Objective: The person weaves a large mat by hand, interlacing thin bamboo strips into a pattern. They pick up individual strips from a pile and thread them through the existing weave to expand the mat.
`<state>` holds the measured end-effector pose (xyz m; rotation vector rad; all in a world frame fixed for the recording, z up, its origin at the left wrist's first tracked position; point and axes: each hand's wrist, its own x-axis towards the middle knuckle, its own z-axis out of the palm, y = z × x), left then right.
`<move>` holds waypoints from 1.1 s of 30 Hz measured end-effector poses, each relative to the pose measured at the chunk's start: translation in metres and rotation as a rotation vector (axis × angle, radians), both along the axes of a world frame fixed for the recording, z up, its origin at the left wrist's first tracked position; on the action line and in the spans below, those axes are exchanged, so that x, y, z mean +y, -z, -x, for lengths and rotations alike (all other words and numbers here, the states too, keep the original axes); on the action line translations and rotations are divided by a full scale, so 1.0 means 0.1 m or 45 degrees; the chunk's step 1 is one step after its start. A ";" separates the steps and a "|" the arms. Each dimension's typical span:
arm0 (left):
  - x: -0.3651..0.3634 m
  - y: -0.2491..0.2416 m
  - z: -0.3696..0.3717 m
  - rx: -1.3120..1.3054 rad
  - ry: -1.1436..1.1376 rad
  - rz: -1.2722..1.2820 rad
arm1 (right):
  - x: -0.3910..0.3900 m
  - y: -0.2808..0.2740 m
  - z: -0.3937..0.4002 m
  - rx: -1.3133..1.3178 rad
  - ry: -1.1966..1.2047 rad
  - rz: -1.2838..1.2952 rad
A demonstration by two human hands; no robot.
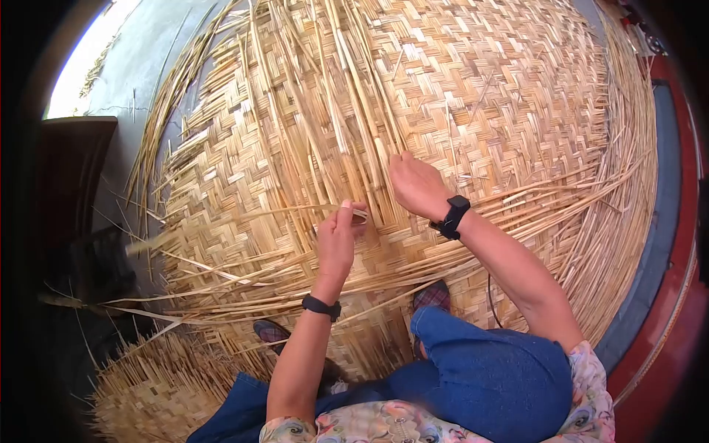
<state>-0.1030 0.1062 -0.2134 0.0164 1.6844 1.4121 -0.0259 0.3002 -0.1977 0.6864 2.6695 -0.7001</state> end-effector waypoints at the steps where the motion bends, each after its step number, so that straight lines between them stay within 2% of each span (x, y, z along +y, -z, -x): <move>1: 0.00 0.00 0.00 0.040 0.012 0.026 | 0.06 0.02 0.03 -0.050 0.006 0.023; 2: 0.00 -0.01 0.00 0.027 0.036 0.033 | 0.10 0.03 0.04 -0.100 0.016 0.043; 5: 0.02 -0.07 0.05 -0.006 0.047 0.034 | 0.10 0.05 0.01 0.201 0.406 0.641; 8: 0.08 -0.16 0.12 -0.077 -0.023 0.050 | 0.15 0.00 0.07 0.150 0.331 0.679; 9: 0.09 -0.19 0.13 -0.100 -0.031 0.056 | 0.21 -0.06 0.03 0.014 0.384 1.079; 12: 0.15 -0.18 0.12 -0.137 0.015 0.011 | 0.09 0.01 -0.16 0.193 0.399 1.378; 13: 0.20 -0.16 0.12 -0.169 0.069 -0.027 | 0.05 -0.14 -0.19 0.230 0.364 1.451; 14: 0.20 -0.11 0.10 -0.203 0.123 -0.062 | 0.04 -0.13 -0.22 0.271 0.237 1.332; 15: 0.09 0.23 0.03 -0.057 0.397 -0.128 | 0.03 -0.11 -0.27 0.311 0.119 1.217; 16: 0.06 0.14 0.06 -0.203 0.332 -0.069 | 0.01 -0.11 -0.31 0.355 -0.001 1.094; 17: 0.08 -0.05 0.14 -0.342 0.267 -0.015 | -0.04 -0.38 -0.34 0.452 -0.265 0.505; 18: 0.07 -0.18 0.19 -0.479 0.206 0.040 | -0.11 -0.38 -0.47 0.389 -0.294 0.394; 19: -0.06 -0.12 0.21 -0.268 0.230 0.059 | -0.11 -0.32 -0.63 0.335 -0.324 0.271; 20: -0.18 -0.10 0.14 0.284 0.344 0.196 | -0.10 -0.24 -0.77 0.283 -0.352 0.150; 21: -0.34 -0.09 0.04 0.835 0.451 0.336 | -0.09 -0.16 -0.90 0.363 -0.197 0.296; 22: -0.43 -0.08 -0.04 1.387 0.548 0.470 | -0.11 -0.08 -0.92 0.537 -0.001 0.288; 23: -0.45 -0.09 -0.14 1.553 0.665 0.475 | -0.15 -0.03 -0.94 0.701 0.196 0.279; 24: -0.51 -0.09 -0.21 1.613 0.848 0.491 | -0.17 0.01 -0.98 0.864 0.402 0.263; 25: -0.55 -0.08 -0.26 1.678 1.032 0.493 | -0.17 -0.03 -0.99 0.972 0.618 0.412; 27: -0.56 -0.05 -0.25 1.720 1.324 0.527 | 0.04 0.10 -1.27 0.923 0.821 0.381; 29: -0.23 -0.21 -0.21 1.382 1.539 0.680 | 0.22 0.05 -1.42 0.755 1.075 0.442; 30: -0.09 -0.34 -0.19 1.192 1.647 0.767 | 0.22 -0.01 -1.43 0.745 1.038 0.506; 31: 0.09 -0.51 -0.22 1.377 1.551 0.614 | 0.17 -0.12 -1.32 0.736 1.002 0.574; 32: 0.28 -0.46 -0.31 1.432 1.298 0.370 | 0.14 -0.24 -1.19 0.731 0.961 0.644; 33: 0.48 -0.36 -0.42 1.466 1.040 0.130 | 0.11 -0.40 -1.05 0.787 0.708 0.762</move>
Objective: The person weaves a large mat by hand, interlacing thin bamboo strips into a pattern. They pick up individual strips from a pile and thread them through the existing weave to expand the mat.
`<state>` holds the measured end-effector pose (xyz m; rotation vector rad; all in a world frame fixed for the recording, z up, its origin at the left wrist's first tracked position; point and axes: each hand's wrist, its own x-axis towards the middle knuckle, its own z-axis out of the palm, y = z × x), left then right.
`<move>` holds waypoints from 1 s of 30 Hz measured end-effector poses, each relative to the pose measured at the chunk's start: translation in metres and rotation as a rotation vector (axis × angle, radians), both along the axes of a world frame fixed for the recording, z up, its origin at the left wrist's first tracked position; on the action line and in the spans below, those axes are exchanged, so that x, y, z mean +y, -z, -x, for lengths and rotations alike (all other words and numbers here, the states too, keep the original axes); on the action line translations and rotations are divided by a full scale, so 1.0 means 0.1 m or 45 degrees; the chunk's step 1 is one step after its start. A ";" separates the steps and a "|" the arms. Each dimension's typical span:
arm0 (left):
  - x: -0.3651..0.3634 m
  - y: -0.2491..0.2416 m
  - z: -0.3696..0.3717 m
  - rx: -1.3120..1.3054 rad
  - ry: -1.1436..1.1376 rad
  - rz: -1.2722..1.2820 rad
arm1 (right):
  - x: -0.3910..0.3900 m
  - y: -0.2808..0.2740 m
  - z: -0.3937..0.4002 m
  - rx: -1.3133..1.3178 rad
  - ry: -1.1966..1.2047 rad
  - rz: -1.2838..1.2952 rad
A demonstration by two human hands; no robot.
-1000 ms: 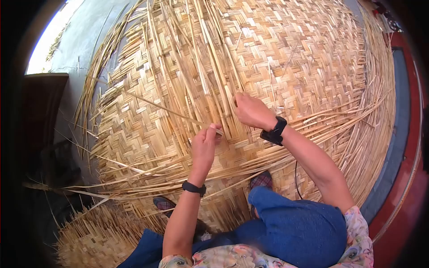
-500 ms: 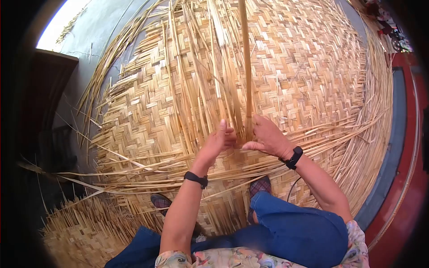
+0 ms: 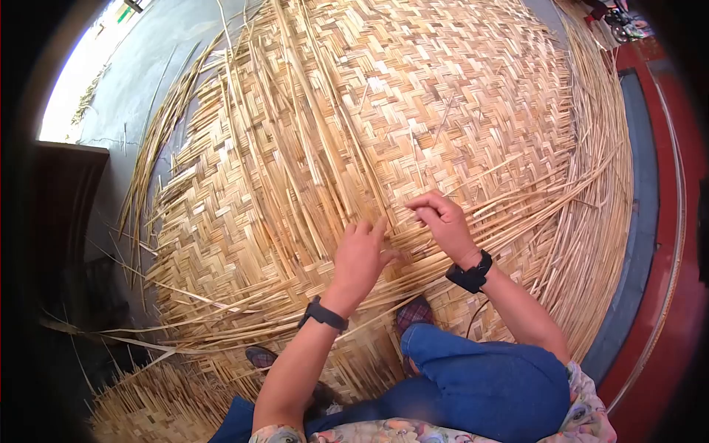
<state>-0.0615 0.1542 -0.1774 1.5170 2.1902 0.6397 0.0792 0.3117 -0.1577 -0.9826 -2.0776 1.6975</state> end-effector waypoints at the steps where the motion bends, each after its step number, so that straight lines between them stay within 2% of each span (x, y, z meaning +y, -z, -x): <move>1: 0.13 0.11 -0.05 -0.095 -0.088 -0.301 | -0.03 -0.13 0.12 0.138 -0.231 0.007; 3: 0.22 0.33 -0.04 -0.759 -0.425 -0.056 | -0.01 -0.22 0.29 0.300 -0.247 -0.154; 4: 0.24 0.39 -0.03 -1.085 -0.600 0.075 | 0.07 -0.13 0.30 0.213 -0.243 -0.235; 5: 0.22 0.40 0.02 -1.306 -0.660 0.053 | 0.14 -0.04 0.30 0.125 -0.240 -0.315; 7: 0.11 0.35 0.11 -1.739 -0.792 -0.001 | 0.26 0.52 0.19 -0.378 -0.211 -0.455; 8: 0.08 0.28 0.11 -1.744 -0.756 0.022 | 0.25 0.58 0.23 -0.343 -0.200 0.101; 11: 0.07 0.13 0.11 -1.732 -0.707 0.024 | 0.22 0.56 0.33 -0.501 -0.233 0.386; 12: 0.09 0.17 0.11 -1.664 -0.715 0.055 | 0.19 0.71 0.30 -0.326 -0.158 0.276; 14: 0.18 0.35 0.13 -1.527 -0.726 0.100 | 0.14 0.58 0.26 -0.285 -0.125 0.144; 15: 0.22 0.49 0.10 -1.588 -0.644 0.099 | 0.10 0.47 0.23 -0.265 -0.114 0.076; 17: 0.28 0.78 -0.01 -1.688 -0.529 0.083 | -0.02 0.20 0.16 -0.141 -0.339 -0.207; 19: 0.26 0.78 -0.09 -1.870 -0.606 0.004 | -0.07 0.02 0.21 -0.224 -0.390 -0.332; 20: 0.25 0.64 -0.01 -1.873 -0.759 -0.071 | -0.02 0.11 0.22 -0.233 -0.346 -0.338; 21: 0.25 0.48 0.11 -1.878 -0.892 -0.145 | 0.10 0.18 0.20 -0.238 -0.461 -0.639; 22: 0.18 0.44 0.25 -1.708 -1.044 -0.184 | 0.22 0.24 0.19 -0.255 -0.550 -0.949; 25: 0.01 0.57 0.61 -1.225 -0.894 0.226 | 0.42 0.42 0.06 -0.698 -0.977 -0.659; 26: 0.01 0.66 0.62 -1.143 -0.822 0.232 | 0.43 0.51 0.06 -0.589 -0.963 -0.560; 27: 0.05 0.77 0.63 -1.058 -0.747 0.231 | 0.48 0.55 0.08 -0.628 -0.971 -0.414; 29: 0.15 0.83 0.65 -1.172 -0.787 0.198 | 0.54 0.60 0.17 -0.678 -0.968 -0.101; 30: 0.16 0.85 0.65 -1.373 -0.906 0.179 | 0.57 0.60 0.21 -0.711 -0.922 -0.082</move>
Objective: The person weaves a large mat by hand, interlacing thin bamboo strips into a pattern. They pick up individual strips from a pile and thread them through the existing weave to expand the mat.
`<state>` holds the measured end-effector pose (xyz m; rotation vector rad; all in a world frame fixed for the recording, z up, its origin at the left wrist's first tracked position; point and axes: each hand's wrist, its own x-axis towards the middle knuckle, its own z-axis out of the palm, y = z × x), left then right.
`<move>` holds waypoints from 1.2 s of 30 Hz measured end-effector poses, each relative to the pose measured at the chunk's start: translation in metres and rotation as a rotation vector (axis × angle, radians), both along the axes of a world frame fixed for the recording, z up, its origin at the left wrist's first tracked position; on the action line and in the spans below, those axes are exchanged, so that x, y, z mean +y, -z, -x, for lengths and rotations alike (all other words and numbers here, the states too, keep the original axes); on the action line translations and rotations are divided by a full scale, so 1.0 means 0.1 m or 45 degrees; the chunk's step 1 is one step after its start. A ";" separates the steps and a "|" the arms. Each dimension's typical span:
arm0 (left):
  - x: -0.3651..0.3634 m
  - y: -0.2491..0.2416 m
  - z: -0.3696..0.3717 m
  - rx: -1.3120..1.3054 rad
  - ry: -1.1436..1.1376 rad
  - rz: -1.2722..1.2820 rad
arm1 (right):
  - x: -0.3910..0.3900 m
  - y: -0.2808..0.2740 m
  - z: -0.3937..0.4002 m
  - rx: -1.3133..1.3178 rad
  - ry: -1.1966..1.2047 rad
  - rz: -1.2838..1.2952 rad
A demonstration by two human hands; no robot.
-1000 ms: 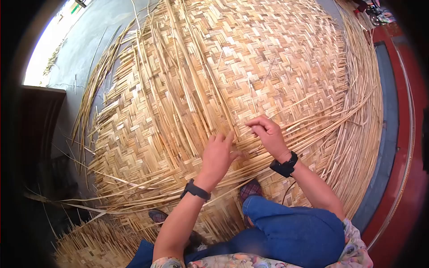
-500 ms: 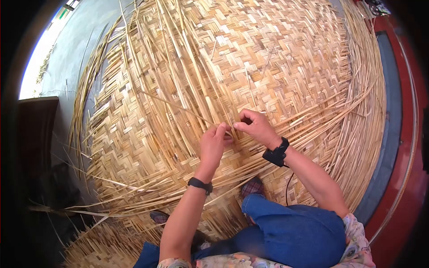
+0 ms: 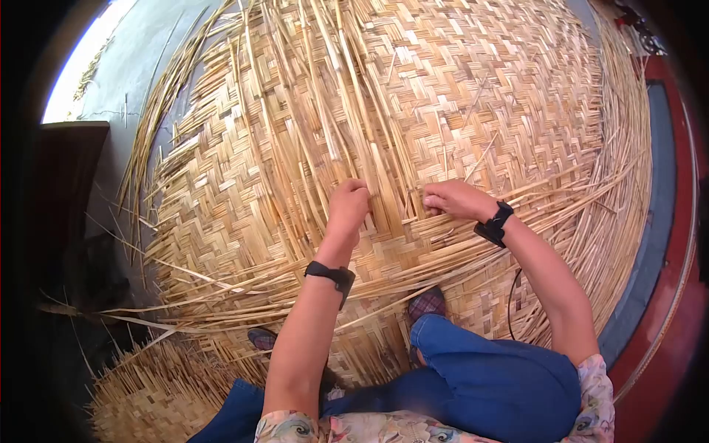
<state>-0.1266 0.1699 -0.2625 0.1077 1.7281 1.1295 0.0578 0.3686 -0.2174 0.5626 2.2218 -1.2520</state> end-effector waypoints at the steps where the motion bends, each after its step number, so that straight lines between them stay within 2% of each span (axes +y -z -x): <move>1: 0.00 -0.03 -0.02 -0.184 -0.142 -0.001 | -0.01 -0.03 0.02 -0.031 0.048 0.003; 2: -0.01 -0.17 -0.06 -0.139 -0.112 0.043 | -0.01 -0.02 0.01 0.166 -0.053 -0.229; 5: 0.00 -0.48 -0.14 -0.039 -0.032 0.048 | 0.00 0.03 0.07 0.542 -0.164 -0.533; 8: -0.01 -0.59 0.01 -0.242 0.189 -0.046 | -0.06 -0.03 0.21 0.004 0.575 0.336; 9: -0.02 -0.57 0.00 -0.241 0.185 -0.094 | -0.07 -0.04 0.23 -0.181 0.814 0.631; 10: -0.04 -0.53 -0.03 -0.241 0.181 -0.139 | -0.10 0.02 0.24 -0.149 0.777 0.618; 13: -0.08 -0.38 -0.14 -0.075 0.288 -0.130 | -0.08 0.10 0.27 -0.115 -0.069 0.260; 17: -0.08 -0.26 -0.16 0.120 0.437 -0.033 | -0.07 -0.13 0.30 0.095 -0.658 -0.404; 18: -0.09 -0.26 -0.14 0.154 0.500 0.004 | -0.04 0.20 0.21 0.030 -0.717 -0.415; 20: -0.07 -0.31 -0.09 0.220 0.628 0.081 | 0.01 0.02 0.24 -0.102 -0.555 -0.204; 22: -0.06 -0.32 -0.02 0.113 0.663 0.059 | 0.07 -0.14 0.25 -0.133 -0.471 -0.041; 26: -0.08 -0.34 0.00 -0.055 0.588 -0.026 | 0.04 0.05 0.19 -0.063 -0.481 -0.119; 29: -0.14 -0.26 -0.12 -0.212 0.278 -0.171 | 0.04 0.04 0.25 -0.044 -0.412 -0.120; 34: -0.18 -0.10 -0.25 -0.182 0.187 -0.275 | 0.06 -0.04 0.25 0.012 -0.383 -0.101; 36: -0.17 -0.06 -0.29 -0.177 0.212 -0.291 | 0.09 0.23 0.07 -0.045 -0.371 -0.220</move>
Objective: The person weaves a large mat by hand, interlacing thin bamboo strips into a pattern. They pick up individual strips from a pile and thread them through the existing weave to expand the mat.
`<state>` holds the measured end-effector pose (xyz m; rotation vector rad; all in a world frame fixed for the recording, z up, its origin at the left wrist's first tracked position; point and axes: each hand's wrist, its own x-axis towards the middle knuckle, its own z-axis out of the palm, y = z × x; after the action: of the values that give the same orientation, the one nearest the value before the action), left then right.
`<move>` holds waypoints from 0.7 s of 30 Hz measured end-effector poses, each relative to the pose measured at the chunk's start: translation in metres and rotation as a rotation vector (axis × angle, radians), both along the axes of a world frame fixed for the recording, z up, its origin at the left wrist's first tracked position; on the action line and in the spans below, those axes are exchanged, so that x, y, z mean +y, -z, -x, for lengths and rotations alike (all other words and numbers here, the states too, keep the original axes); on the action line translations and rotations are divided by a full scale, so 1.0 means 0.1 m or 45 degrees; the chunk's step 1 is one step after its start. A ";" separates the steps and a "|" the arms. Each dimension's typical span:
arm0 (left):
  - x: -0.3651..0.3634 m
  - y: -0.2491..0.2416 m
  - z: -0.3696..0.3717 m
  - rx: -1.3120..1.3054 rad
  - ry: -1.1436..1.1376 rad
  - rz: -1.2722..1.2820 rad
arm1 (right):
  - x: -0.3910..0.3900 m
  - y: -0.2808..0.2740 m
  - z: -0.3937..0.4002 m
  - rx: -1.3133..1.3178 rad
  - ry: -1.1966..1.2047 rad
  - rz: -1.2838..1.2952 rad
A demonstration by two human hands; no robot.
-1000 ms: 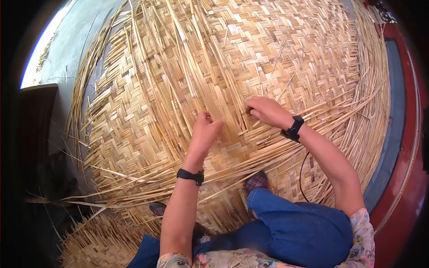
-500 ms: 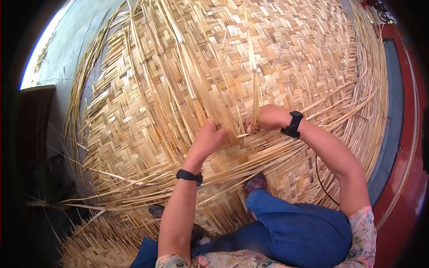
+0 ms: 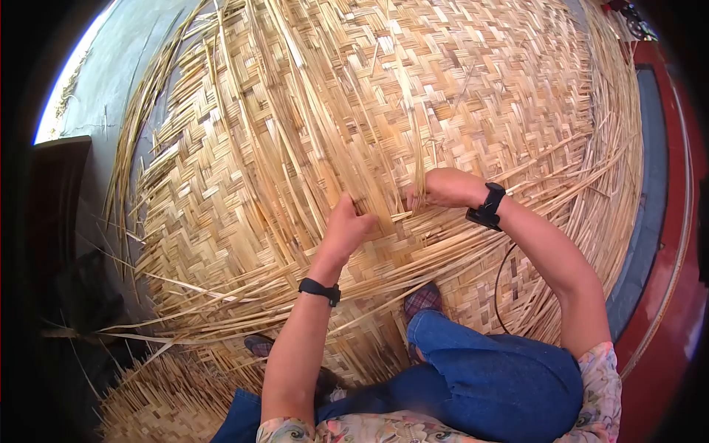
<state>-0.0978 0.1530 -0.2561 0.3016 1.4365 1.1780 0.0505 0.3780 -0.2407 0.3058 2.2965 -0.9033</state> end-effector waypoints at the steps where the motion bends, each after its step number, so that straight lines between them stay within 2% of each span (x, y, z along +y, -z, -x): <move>1: 0.00 0.08 0.00 0.029 0.036 -0.004 | 0.03 0.11 -0.05 -0.009 -0.004 -0.055; 5: 0.00 -0.12 0.09 0.353 0.210 0.191 | 0.00 -0.41 0.19 -0.129 0.096 0.170; 8: 0.01 -0.14 0.10 0.357 0.239 0.258 | 0.01 -0.21 0.13 0.003 0.025 0.099; 11: 0.01 -0.13 0.08 0.380 0.194 0.221 | -0.05 -0.22 0.07 0.174 0.196 0.062; 14: 0.02 -0.17 0.05 0.462 0.208 0.276 | -0.06 -0.33 0.05 0.125 0.315 0.148; 21: 0.05 -0.19 0.07 0.534 0.308 0.281 | -0.15 -0.33 -0.04 0.145 0.274 -0.071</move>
<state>-0.1043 0.1582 -0.2366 0.5752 1.8182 0.7776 0.0546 0.3631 -0.2073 0.5474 2.4303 -0.9860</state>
